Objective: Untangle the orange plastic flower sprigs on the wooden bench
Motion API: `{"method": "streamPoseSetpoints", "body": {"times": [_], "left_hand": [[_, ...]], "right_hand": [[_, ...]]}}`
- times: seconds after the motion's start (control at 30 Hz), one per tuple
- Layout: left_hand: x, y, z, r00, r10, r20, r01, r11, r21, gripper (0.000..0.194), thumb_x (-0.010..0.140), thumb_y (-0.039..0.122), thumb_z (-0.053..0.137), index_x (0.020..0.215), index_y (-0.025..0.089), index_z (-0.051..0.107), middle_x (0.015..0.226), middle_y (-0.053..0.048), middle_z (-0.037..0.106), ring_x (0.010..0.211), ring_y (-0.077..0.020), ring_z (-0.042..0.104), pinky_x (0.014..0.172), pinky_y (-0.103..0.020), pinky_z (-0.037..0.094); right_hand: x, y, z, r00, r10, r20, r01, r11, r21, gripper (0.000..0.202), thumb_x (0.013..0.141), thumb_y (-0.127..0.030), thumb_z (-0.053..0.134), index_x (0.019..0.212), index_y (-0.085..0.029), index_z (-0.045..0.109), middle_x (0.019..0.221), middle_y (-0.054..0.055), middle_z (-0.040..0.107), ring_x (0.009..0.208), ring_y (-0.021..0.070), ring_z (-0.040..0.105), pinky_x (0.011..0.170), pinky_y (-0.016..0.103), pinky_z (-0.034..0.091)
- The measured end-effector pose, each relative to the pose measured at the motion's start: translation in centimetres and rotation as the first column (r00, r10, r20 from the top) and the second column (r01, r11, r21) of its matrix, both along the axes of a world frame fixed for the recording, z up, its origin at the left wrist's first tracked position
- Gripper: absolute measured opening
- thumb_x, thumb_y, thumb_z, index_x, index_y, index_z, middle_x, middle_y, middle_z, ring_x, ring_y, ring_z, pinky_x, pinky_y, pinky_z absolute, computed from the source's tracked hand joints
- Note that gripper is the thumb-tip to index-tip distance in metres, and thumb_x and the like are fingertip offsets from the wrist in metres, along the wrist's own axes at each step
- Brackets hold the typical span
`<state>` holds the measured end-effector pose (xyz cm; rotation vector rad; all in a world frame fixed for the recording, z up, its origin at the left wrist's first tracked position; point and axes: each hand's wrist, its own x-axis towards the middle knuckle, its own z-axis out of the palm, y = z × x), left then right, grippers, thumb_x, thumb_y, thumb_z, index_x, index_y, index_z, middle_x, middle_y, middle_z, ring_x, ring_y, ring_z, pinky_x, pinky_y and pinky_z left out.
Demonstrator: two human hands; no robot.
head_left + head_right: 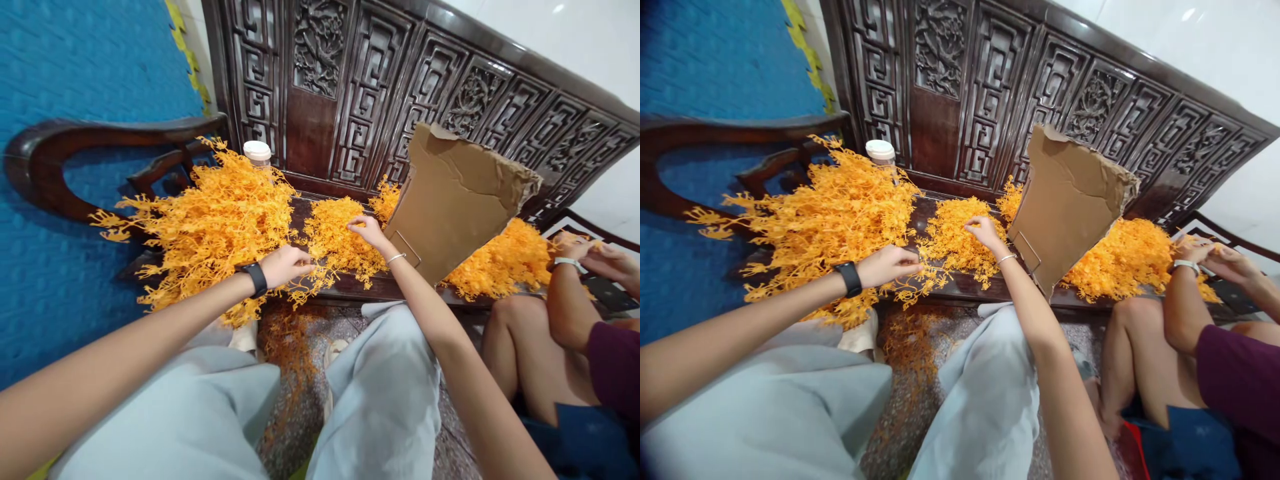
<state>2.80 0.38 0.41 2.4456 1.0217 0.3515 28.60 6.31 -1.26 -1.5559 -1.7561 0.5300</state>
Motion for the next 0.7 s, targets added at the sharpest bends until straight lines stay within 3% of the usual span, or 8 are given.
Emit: {"method": "streamPoseSetpoints", "body": {"times": [0.1, 0.2, 0.33, 0.5, 0.7], "left_hand": [[-0.1, 0.1, -0.2, 0.999, -0.005, -0.032, 0.005, 1.000, -0.003, 0.032, 0.074, 0.040, 0.044, 0.051, 0.018, 0.050, 0.046, 0.003, 0.043, 0.047, -0.0100, 0.038, 0.051, -0.023, 0.025], [0.0, 0.2, -0.4, 0.999, -0.004, -0.042, 0.004, 1.000, 0.002, 0.032, 0.073, 0.039, 0.045, 0.050, 0.018, 0.051, 0.045, 0.003, 0.044, 0.046, -0.0097, 0.038, 0.050, -0.022, 0.025], [0.3, 0.4, -0.7, 0.999, 0.008, -0.040, -0.007, 1.000, 0.022, 0.029, 0.072, 0.036, 0.048, 0.051, 0.017, 0.055, 0.044, 0.003, 0.044, 0.045, -0.0093, 0.038, 0.049, -0.022, 0.025], [0.6, 0.5, -0.7, 0.997, 0.014, -0.081, -0.014, 1.000, 0.001, 0.030, 0.073, 0.038, 0.046, 0.053, 0.017, 0.055, 0.047, 0.002, 0.045, 0.049, -0.0102, 0.040, 0.051, -0.023, 0.026], [0.7, 0.7, 0.0, 0.998, 0.058, -0.021, -0.057, 0.998, 0.034, 0.032, 0.076, 0.039, 0.043, 0.053, 0.018, 0.049, 0.046, 0.003, 0.043, 0.047, -0.0099, 0.038, 0.050, -0.023, 0.025]], "right_hand": [[-2.0, -1.3, 1.3, 0.969, 0.204, -0.136, -0.226, 0.957, -0.179, 0.023, 0.072, -0.034, 0.060, 0.081, -0.013, 0.064, 0.083, 0.004, 0.065, 0.079, 0.0134, 0.059, 0.072, 0.025, 0.045], [-4.3, -3.0, 2.7, 0.881, 0.418, -0.221, -0.467, 0.842, -0.269, 0.033, 0.072, -0.043, 0.059, 0.090, -0.015, 0.063, 0.089, 0.004, 0.065, 0.080, 0.0124, 0.059, 0.070, 0.023, 0.045], [-6.5, -4.3, 3.4, 0.804, 0.586, -0.100, -0.587, 0.755, -0.293, 0.030, 0.066, -0.039, 0.066, 0.079, -0.012, 0.064, 0.075, 0.002, 0.064, 0.070, 0.0102, 0.056, 0.067, 0.023, 0.043], [-6.8, -4.1, 2.9, 0.790, 0.611, -0.053, -0.600, 0.752, -0.271, 0.018, 0.068, -0.029, 0.062, 0.069, -0.011, 0.063, 0.062, -0.001, 0.059, 0.060, 0.0078, 0.050, 0.062, 0.022, 0.039], [-5.6, -3.7, 2.8, 0.893, 0.418, -0.168, -0.445, 0.876, -0.188, 0.005, 0.062, -0.014, 0.059, 0.066, -0.012, 0.060, 0.062, -0.002, 0.059, 0.060, 0.0076, 0.052, 0.060, 0.021, 0.040]]}}
